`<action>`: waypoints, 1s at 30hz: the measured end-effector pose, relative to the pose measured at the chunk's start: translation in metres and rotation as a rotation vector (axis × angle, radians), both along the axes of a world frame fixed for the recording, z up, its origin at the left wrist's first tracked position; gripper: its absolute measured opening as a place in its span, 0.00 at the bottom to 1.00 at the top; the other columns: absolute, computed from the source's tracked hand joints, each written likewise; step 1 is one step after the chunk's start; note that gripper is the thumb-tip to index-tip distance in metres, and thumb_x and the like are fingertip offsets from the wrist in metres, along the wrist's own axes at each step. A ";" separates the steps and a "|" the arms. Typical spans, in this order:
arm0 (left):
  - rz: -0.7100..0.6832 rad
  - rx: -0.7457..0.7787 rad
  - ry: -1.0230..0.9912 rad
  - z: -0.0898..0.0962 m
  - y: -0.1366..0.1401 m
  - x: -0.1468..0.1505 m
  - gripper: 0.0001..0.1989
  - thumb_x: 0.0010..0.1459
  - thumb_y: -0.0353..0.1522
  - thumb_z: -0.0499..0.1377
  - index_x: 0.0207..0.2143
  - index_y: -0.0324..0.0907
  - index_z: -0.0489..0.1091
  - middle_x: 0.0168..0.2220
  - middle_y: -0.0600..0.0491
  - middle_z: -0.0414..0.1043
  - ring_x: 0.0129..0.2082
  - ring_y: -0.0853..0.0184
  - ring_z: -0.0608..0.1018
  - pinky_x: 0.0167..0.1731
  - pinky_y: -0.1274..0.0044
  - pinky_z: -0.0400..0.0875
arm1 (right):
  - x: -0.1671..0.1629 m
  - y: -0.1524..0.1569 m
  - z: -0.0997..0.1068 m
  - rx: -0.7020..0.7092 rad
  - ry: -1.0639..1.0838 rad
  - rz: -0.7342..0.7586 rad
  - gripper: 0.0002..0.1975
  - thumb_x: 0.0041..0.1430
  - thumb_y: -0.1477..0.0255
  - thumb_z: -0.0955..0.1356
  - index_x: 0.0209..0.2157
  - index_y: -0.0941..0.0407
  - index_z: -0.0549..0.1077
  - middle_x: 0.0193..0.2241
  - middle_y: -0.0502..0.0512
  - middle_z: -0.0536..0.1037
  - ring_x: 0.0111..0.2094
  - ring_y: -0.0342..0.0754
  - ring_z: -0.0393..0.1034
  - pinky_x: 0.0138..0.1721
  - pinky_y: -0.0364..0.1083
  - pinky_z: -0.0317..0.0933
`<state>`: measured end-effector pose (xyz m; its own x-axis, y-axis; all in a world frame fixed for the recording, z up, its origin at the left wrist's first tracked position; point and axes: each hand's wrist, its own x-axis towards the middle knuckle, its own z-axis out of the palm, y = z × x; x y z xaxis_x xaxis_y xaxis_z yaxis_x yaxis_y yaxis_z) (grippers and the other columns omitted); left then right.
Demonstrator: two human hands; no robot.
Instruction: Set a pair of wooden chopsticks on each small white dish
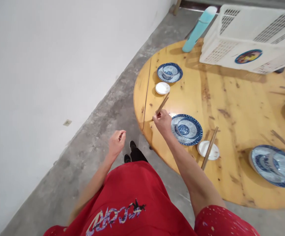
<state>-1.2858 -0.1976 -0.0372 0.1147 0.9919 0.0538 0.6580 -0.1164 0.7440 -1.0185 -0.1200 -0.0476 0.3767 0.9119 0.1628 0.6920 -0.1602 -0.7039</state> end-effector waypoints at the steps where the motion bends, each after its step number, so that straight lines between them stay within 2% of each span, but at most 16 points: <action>1: -0.022 -0.005 -0.007 -0.002 0.006 0.001 0.10 0.69 0.29 0.55 0.42 0.41 0.76 0.39 0.50 0.78 0.36 0.68 0.78 0.40 0.78 0.72 | 0.000 0.000 0.000 0.006 0.029 -0.031 0.08 0.52 0.66 0.66 0.34 0.54 0.72 0.33 0.57 0.79 0.35 0.54 0.75 0.43 0.53 0.70; 3: -0.075 -0.019 -0.020 -0.005 0.020 0.003 0.10 0.69 0.29 0.54 0.42 0.42 0.76 0.39 0.50 0.78 0.36 0.68 0.78 0.40 0.77 0.72 | -0.003 -0.001 0.003 0.019 0.142 -0.089 0.10 0.51 0.63 0.67 0.32 0.54 0.74 0.30 0.55 0.78 0.34 0.54 0.75 0.43 0.54 0.70; 6: -0.176 -0.022 -0.040 -0.007 0.048 0.010 0.10 0.69 0.30 0.54 0.44 0.43 0.75 0.40 0.49 0.77 0.38 0.66 0.79 0.43 0.76 0.73 | -0.011 0.001 0.006 0.039 0.511 -0.163 0.13 0.46 0.60 0.70 0.30 0.55 0.76 0.27 0.54 0.78 0.32 0.53 0.74 0.41 0.53 0.72; 9: -0.297 0.004 -0.055 -0.007 0.085 0.023 0.12 0.69 0.32 0.53 0.50 0.42 0.73 0.47 0.45 0.77 0.46 0.61 0.80 0.49 0.71 0.73 | -0.025 0.010 0.007 -0.003 0.904 -0.201 0.16 0.40 0.60 0.75 0.29 0.56 0.77 0.28 0.55 0.78 0.32 0.51 0.74 0.38 0.51 0.73; 11: -0.381 -0.017 -0.052 -0.006 0.111 0.032 0.14 0.70 0.34 0.52 0.53 0.42 0.72 0.51 0.42 0.77 0.50 0.58 0.79 0.52 0.68 0.72 | -0.035 0.020 0.007 -0.036 1.073 -0.201 0.17 0.39 0.60 0.78 0.28 0.56 0.78 0.28 0.55 0.79 0.32 0.50 0.75 0.38 0.49 0.73; 12: -0.421 -0.052 -0.056 -0.005 0.124 0.036 0.15 0.70 0.35 0.51 0.52 0.43 0.72 0.51 0.43 0.77 0.51 0.58 0.79 0.52 0.68 0.72 | -0.039 0.027 0.007 -0.039 1.138 -0.201 0.17 0.38 0.61 0.79 0.27 0.56 0.77 0.28 0.55 0.79 0.33 0.50 0.75 0.37 0.49 0.73; 14: -0.489 -0.175 -0.091 -0.002 0.148 0.041 0.15 0.70 0.36 0.48 0.47 0.44 0.72 0.44 0.46 0.79 0.44 0.60 0.81 0.47 0.70 0.73 | -0.047 0.042 0.006 -0.024 1.241 -0.220 0.17 0.37 0.61 0.80 0.25 0.57 0.77 0.29 0.56 0.79 0.33 0.50 0.75 0.36 0.47 0.72; 17: -0.535 -0.373 -0.157 0.005 0.182 0.045 0.18 0.71 0.39 0.44 0.34 0.44 0.69 0.26 0.54 0.73 0.27 0.67 0.77 0.35 0.74 0.70 | -0.053 0.067 0.005 0.001 1.338 -0.284 0.19 0.35 0.62 0.82 0.24 0.57 0.77 0.30 0.56 0.79 0.33 0.48 0.74 0.34 0.45 0.71; 19: -0.548 -0.461 -0.195 0.009 0.203 0.048 0.19 0.71 0.42 0.45 0.30 0.45 0.65 0.22 0.57 0.67 0.21 0.69 0.72 0.30 0.76 0.67 | -0.055 0.082 0.003 0.006 1.383 -0.331 0.20 0.35 0.60 0.82 0.26 0.58 0.78 0.30 0.56 0.79 0.32 0.46 0.73 0.33 0.44 0.70; 22: -0.565 -0.564 -0.256 0.010 0.228 0.055 0.20 0.68 0.46 0.48 0.31 0.44 0.67 0.23 0.57 0.67 0.19 0.71 0.66 0.25 0.77 0.62 | -0.050 0.099 0.000 0.021 1.425 -0.369 0.22 0.33 0.58 0.83 0.26 0.58 0.78 0.30 0.55 0.78 0.31 0.45 0.72 0.32 0.43 0.70; 25: -0.556 -0.652 -0.297 0.008 0.243 0.061 0.21 0.66 0.49 0.50 0.32 0.42 0.68 0.24 0.57 0.67 0.18 0.73 0.64 0.23 0.78 0.59 | -0.032 0.111 -0.002 0.056 1.376 -0.429 0.23 0.32 0.57 0.83 0.22 0.58 0.76 0.27 0.53 0.77 0.30 0.43 0.70 0.29 0.41 0.67; 28: -0.573 -0.734 -0.317 0.004 0.255 0.066 0.22 0.65 0.50 0.52 0.32 0.41 0.69 0.24 0.57 0.66 0.18 0.74 0.63 0.22 0.78 0.56 | -0.002 0.119 -0.003 0.102 1.291 -0.533 0.23 0.32 0.57 0.83 0.23 0.58 0.76 0.21 0.49 0.72 0.22 0.37 0.61 0.20 0.37 0.55; 30: -0.602 -0.761 -0.317 0.002 0.264 0.071 0.22 0.64 0.51 0.53 0.33 0.40 0.70 0.24 0.57 0.66 0.18 0.74 0.63 0.22 0.78 0.55 | 0.019 0.124 -0.004 0.163 1.296 -0.587 0.23 0.32 0.59 0.83 0.24 0.59 0.77 0.21 0.48 0.72 0.19 0.35 0.56 0.16 0.37 0.48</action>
<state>-1.2148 0.0668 -0.0352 0.6956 0.5582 -0.4524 0.4065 0.2134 0.8884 -0.9997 0.0037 -0.0519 0.6466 0.5801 -0.4953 -0.5787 -0.0499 -0.8140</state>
